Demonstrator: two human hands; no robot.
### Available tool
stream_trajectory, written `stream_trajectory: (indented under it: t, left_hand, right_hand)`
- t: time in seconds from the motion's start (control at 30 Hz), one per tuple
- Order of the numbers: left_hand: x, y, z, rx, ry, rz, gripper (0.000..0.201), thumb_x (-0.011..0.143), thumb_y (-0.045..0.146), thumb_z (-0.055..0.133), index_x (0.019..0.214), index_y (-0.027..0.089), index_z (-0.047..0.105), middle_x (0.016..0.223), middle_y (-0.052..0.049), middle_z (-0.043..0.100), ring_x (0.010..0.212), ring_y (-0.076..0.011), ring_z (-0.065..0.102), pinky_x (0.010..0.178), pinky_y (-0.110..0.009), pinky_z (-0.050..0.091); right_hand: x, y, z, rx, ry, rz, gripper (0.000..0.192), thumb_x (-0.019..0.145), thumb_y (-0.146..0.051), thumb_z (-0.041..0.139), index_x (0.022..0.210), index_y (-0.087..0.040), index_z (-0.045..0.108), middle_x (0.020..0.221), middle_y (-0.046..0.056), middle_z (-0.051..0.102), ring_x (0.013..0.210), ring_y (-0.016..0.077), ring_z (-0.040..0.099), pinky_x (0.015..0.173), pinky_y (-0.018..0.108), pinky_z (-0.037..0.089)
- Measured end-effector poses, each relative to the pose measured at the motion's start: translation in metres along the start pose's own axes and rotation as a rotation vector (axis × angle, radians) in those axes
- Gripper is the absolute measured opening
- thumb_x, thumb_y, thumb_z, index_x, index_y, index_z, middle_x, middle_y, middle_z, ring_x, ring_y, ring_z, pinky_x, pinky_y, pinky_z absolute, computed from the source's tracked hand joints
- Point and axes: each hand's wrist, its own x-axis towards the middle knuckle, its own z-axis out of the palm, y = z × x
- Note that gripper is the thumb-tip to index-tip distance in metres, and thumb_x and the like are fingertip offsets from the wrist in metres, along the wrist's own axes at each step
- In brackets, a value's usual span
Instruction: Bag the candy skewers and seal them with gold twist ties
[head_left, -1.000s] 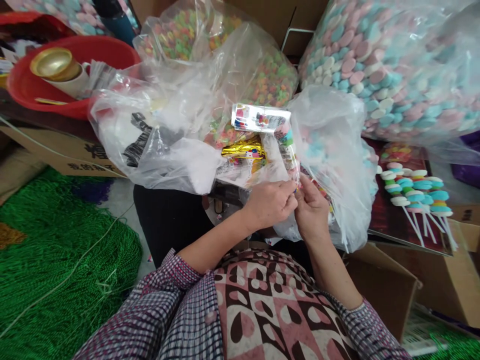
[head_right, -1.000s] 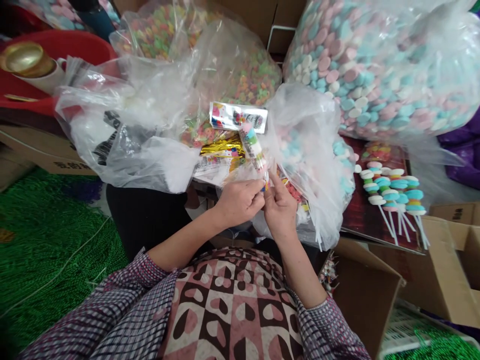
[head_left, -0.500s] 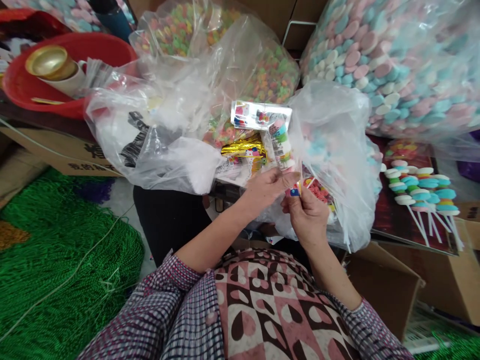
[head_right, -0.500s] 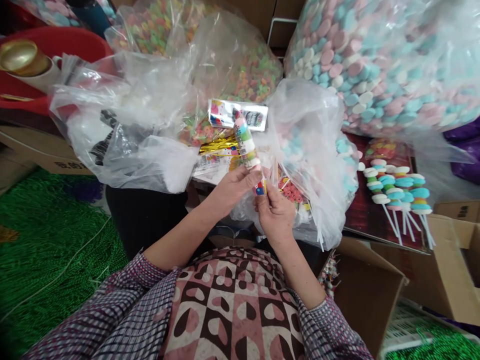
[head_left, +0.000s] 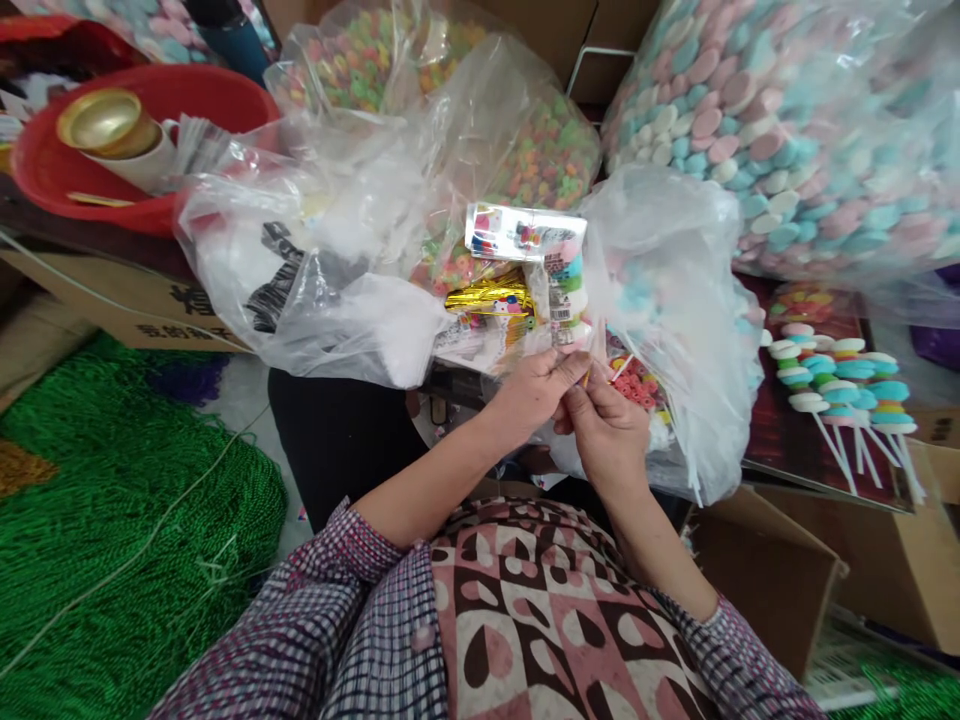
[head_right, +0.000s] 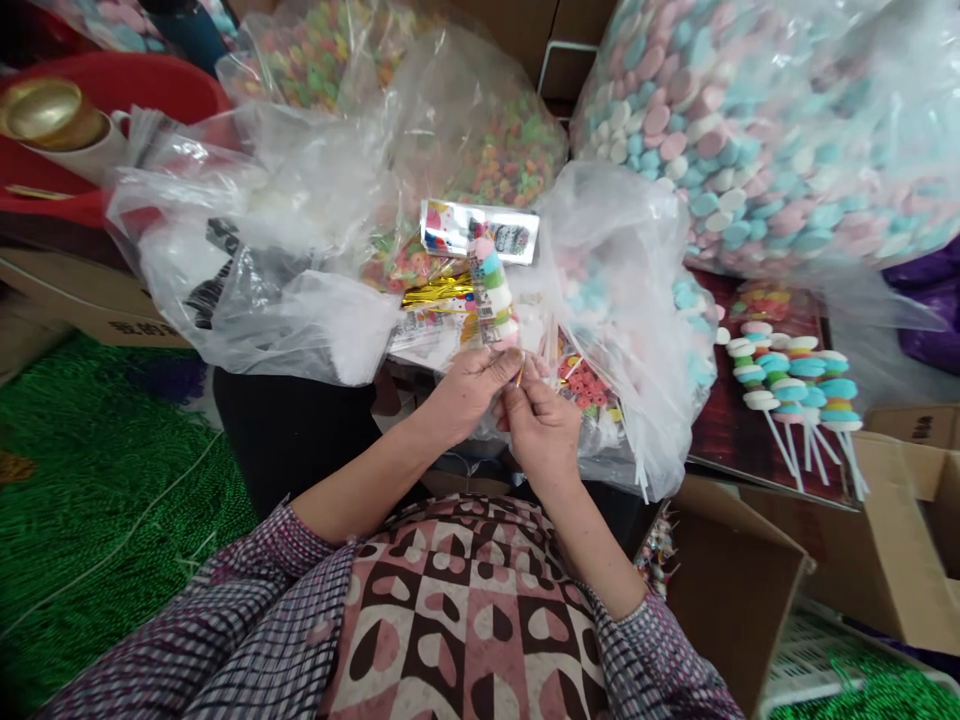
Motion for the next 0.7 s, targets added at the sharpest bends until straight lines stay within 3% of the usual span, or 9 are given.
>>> stream_trajectory:
  t: [0.1,0.17,0.27,0.33,0.37,0.43,0.5,0.6,0.7]
  left_hand:
    - [0.003,0.003,-0.004,-0.116,-0.024,-0.051,0.038,0.081,0.054,0.068,0.085,0.017,0.06,0.053,0.006,0.051,0.038,-0.0084,0.044,0.039,-0.023,0.036]
    - [0.005,0.007,-0.008,-0.19,0.007,0.005,0.029,0.083,0.044,0.07,0.082,0.016,0.061,0.058,0.004,0.056,0.045,-0.0075,0.049,0.049,-0.022,0.042]
    - [0.004,0.013,-0.013,-0.262,0.031,0.113,0.023,0.083,0.033,0.071,0.074,0.015,0.06,0.067,0.002,0.062,0.063,-0.0081,0.058,0.063,-0.021,0.046]
    - [-0.001,0.015,-0.012,-0.311,-0.111,0.062,0.029,0.082,0.038,0.072,0.07,0.015,0.058,0.065,0.001,0.06,0.065,-0.0109,0.06,0.063,-0.023,0.046]
    - [-0.004,0.015,-0.01,-0.34,-0.221,0.002,0.034,0.081,0.042,0.073,0.068,0.015,0.057,0.063,0.001,0.057,0.062,-0.0125,0.061,0.06,-0.025,0.046]
    - [-0.011,0.013,-0.003,-0.389,-0.434,-0.134,0.04,0.079,0.048,0.074,0.065,0.016,0.055,0.059,0.002,0.05,0.056,-0.0142,0.059,0.057,-0.028,0.046]
    - [-0.016,0.009,0.004,-0.41,-0.571,-0.247,0.043,0.078,0.051,0.074,0.063,0.016,0.053,0.056,0.004,0.045,0.052,-0.0139,0.057,0.055,-0.029,0.046]
    - [-0.017,0.005,0.007,-0.373,-0.6,-0.344,0.039,0.078,0.046,0.071,0.062,0.017,0.052,0.053,0.004,0.042,0.049,-0.0129,0.053,0.055,-0.03,0.045]
    - [-0.013,0.008,0.0,-0.241,-0.508,-0.323,0.021,0.073,0.032,0.071,0.068,0.015,0.059,0.061,0.0,0.056,0.061,-0.0149,0.059,0.066,-0.031,0.049]
  right_hand:
    - [0.004,-0.001,-0.01,-0.006,-0.121,0.024,0.035,0.086,-0.046,0.065,0.061,-0.02,0.065,0.056,0.001,0.066,0.045,0.0133,0.057,0.047,0.027,0.05]
    - [0.008,-0.002,-0.022,-0.05,-0.159,-0.002,0.032,0.085,-0.048,0.068,0.07,-0.02,0.072,0.061,0.002,0.069,0.052,0.0149,0.062,0.055,0.029,0.054]
    - [0.015,-0.005,-0.042,-0.044,0.018,-0.034,0.029,0.085,-0.049,0.069,0.09,-0.021,0.077,0.072,0.002,0.073,0.064,0.0159,0.067,0.066,0.031,0.057]
    - [0.019,-0.008,-0.047,0.076,0.087,-0.01,0.032,0.086,-0.05,0.068,0.099,-0.022,0.076,0.083,0.004,0.076,0.073,0.0172,0.07,0.069,0.031,0.058]
    - [0.021,-0.01,-0.047,0.159,0.048,0.018,0.035,0.085,-0.053,0.067,0.104,-0.023,0.074,0.091,0.005,0.077,0.079,0.0187,0.072,0.07,0.032,0.059]
    - [0.025,-0.014,-0.042,0.321,-0.118,0.09,0.047,0.084,-0.061,0.063,0.114,-0.026,0.07,0.107,0.007,0.077,0.091,0.0228,0.074,0.074,0.037,0.061]
    - [0.028,-0.019,-0.035,0.435,-0.269,0.146,0.058,0.085,-0.07,0.055,0.123,-0.028,0.064,0.117,0.009,0.075,0.098,0.0256,0.074,0.078,0.042,0.062]
    - [0.03,-0.025,-0.03,0.482,-0.343,0.157,0.057,0.085,-0.069,0.054,0.128,-0.03,0.061,0.115,0.007,0.075,0.095,0.0247,0.074,0.078,0.043,0.063]
    - [0.032,-0.027,-0.031,0.467,-0.288,0.136,0.051,0.084,-0.058,0.063,0.126,-0.029,0.062,0.1,0.004,0.076,0.072,0.019,0.073,0.058,0.032,0.06]
